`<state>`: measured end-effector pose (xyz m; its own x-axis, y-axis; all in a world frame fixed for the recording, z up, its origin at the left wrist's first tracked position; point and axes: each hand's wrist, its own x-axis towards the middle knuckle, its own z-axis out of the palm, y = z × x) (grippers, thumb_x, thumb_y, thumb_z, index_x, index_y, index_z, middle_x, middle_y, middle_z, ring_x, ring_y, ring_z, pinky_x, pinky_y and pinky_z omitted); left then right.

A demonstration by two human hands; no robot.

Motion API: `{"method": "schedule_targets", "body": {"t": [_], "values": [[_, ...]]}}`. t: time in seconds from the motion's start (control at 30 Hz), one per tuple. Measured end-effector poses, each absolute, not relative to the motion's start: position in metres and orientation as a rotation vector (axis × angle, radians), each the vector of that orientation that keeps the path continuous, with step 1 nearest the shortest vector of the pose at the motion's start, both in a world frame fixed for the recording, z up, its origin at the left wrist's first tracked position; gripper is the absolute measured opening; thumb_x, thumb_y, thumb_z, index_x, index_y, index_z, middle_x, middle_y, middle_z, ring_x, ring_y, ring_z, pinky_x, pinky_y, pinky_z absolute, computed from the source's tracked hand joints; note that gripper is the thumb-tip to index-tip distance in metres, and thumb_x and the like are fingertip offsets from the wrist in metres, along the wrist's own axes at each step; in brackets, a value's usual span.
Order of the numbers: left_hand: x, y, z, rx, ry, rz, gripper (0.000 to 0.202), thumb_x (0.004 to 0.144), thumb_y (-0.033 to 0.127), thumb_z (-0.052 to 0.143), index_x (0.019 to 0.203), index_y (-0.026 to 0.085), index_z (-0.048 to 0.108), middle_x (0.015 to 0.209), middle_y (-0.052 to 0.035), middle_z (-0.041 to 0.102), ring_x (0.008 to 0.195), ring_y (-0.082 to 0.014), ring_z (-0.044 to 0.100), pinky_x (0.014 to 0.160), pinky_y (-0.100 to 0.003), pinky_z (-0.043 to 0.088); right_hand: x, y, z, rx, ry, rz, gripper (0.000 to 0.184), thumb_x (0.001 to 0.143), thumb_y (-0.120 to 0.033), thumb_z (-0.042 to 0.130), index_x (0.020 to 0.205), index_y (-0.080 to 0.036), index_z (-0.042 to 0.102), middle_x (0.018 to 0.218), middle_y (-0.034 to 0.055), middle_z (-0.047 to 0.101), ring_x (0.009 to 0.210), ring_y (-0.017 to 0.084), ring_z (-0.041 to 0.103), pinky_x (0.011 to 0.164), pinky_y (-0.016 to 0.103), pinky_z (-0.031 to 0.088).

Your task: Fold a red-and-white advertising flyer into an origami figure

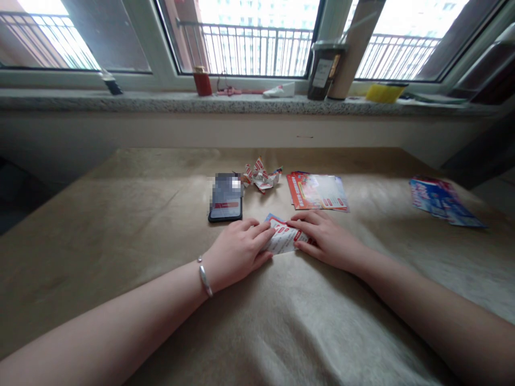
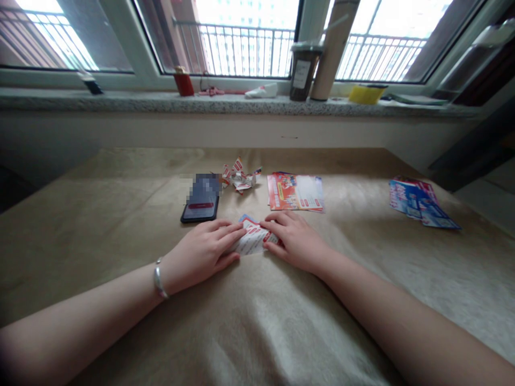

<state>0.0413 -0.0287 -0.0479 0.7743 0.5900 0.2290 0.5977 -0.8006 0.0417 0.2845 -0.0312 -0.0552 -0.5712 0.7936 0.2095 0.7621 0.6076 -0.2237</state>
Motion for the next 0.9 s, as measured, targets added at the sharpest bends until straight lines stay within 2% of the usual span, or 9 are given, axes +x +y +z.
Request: {"method": "schedule_targets", "body": {"t": [0.1, 0.3, 0.4, 0.53, 0.67, 0.8, 0.9], "values": [[0.0415, -0.0289, -0.0471, -2.938, -0.95, -0.391, 0.038, 0.087, 0.031, 0.054, 0.122, 0.016, 0.051, 0.117, -0.0081, 0.061, 0.105, -0.0251, 0.055, 0.087, -0.041, 0.05, 0.2855, -0.0306, -0.0556, -1.249, -2.516, 0.202, 0.039, 0.084, -0.034, 0.056, 0.12, -0.019, 0.057, 0.122, 0.0102, 0.056, 0.113, 0.026, 0.049, 0.099, 0.044, 0.041], [0.041, -0.0264, -0.0484, -2.954, -0.917, -0.535, 0.044, 0.086, 0.025, 0.055, 0.127, 0.014, 0.045, 0.121, -0.0105, 0.059, 0.105, -0.0232, 0.057, 0.088, -0.04, 0.051, 0.2833, -0.029, -0.0548, -1.213, -2.314, 0.432, 0.025, 0.078, -0.026, 0.062, 0.103, -0.02, 0.063, 0.106, 0.0068, 0.064, 0.102, 0.021, 0.057, 0.091, 0.039, 0.046], [0.0396, -0.0245, -0.0497, -2.952, -0.956, -0.602, 0.058, 0.082, 0.023, 0.059, 0.135, 0.015, 0.037, 0.125, -0.0123, 0.056, 0.106, -0.0238, 0.057, 0.088, -0.04, 0.051, 0.28, -0.03, -0.0532, -1.237, -2.185, 0.564, 0.023, 0.078, -0.022, 0.06, 0.1, -0.019, 0.063, 0.099, 0.0061, 0.066, 0.093, 0.019, 0.06, 0.083, 0.036, 0.049], [0.0369, -0.0219, -0.0515, -2.957, -1.007, -0.796, 0.072, 0.082, 0.017, 0.058, 0.143, 0.021, 0.02, 0.134, -0.0136, 0.047, 0.111, -0.0233, 0.055, 0.091, -0.039, 0.051, 0.2769, -0.0332, -0.0524, -1.228, -1.988, 0.731, 0.027, 0.08, -0.022, 0.055, 0.105, -0.021, 0.062, 0.102, 0.0065, 0.066, 0.09, 0.017, 0.062, 0.074, 0.031, 0.053], [0.0347, -0.0201, -0.0522, -2.944, -1.047, -0.943, 0.076, 0.08, 0.015, 0.058, 0.144, 0.022, 0.017, 0.139, -0.0142, 0.041, 0.118, -0.0242, 0.05, 0.095, -0.039, 0.048, 0.2775, -0.0347, -0.0519, -1.282, -1.937, 0.695, 0.025, 0.08, -0.023, 0.055, 0.104, -0.024, 0.062, 0.101, 0.0048, 0.066, 0.088, 0.017, 0.062, 0.066, 0.028, 0.053], [0.0343, -0.0202, -0.0525, -2.961, -1.122, -0.977, 0.073, 0.08, 0.013, 0.055, 0.143, 0.02, 0.019, 0.125, -0.0132, 0.055, 0.106, -0.0221, 0.058, 0.089, -0.04, 0.051, 0.2813, -0.0329, -0.05, -1.276, -1.951, 0.509, 0.017, 0.082, -0.021, 0.053, 0.095, -0.023, 0.062, 0.09, 0.0031, 0.068, 0.075, 0.015, 0.062, 0.066, 0.029, 0.052], [0.0346, -0.0208, -0.0534, -2.962, -1.135, -1.054, 0.062, 0.08, 0.011, 0.053, 0.136, 0.018, 0.028, 0.111, -0.0097, 0.064, 0.101, -0.0204, 0.061, 0.089, -0.039, 0.051, 0.2844, -0.0311, -0.0487, -1.199, -1.999, 0.361, 0.009, 0.082, -0.019, 0.052, 0.083, -0.023, 0.06, 0.084, 0.002, 0.067, 0.077, 0.016, 0.062, 0.069, 0.03, 0.051]]}}
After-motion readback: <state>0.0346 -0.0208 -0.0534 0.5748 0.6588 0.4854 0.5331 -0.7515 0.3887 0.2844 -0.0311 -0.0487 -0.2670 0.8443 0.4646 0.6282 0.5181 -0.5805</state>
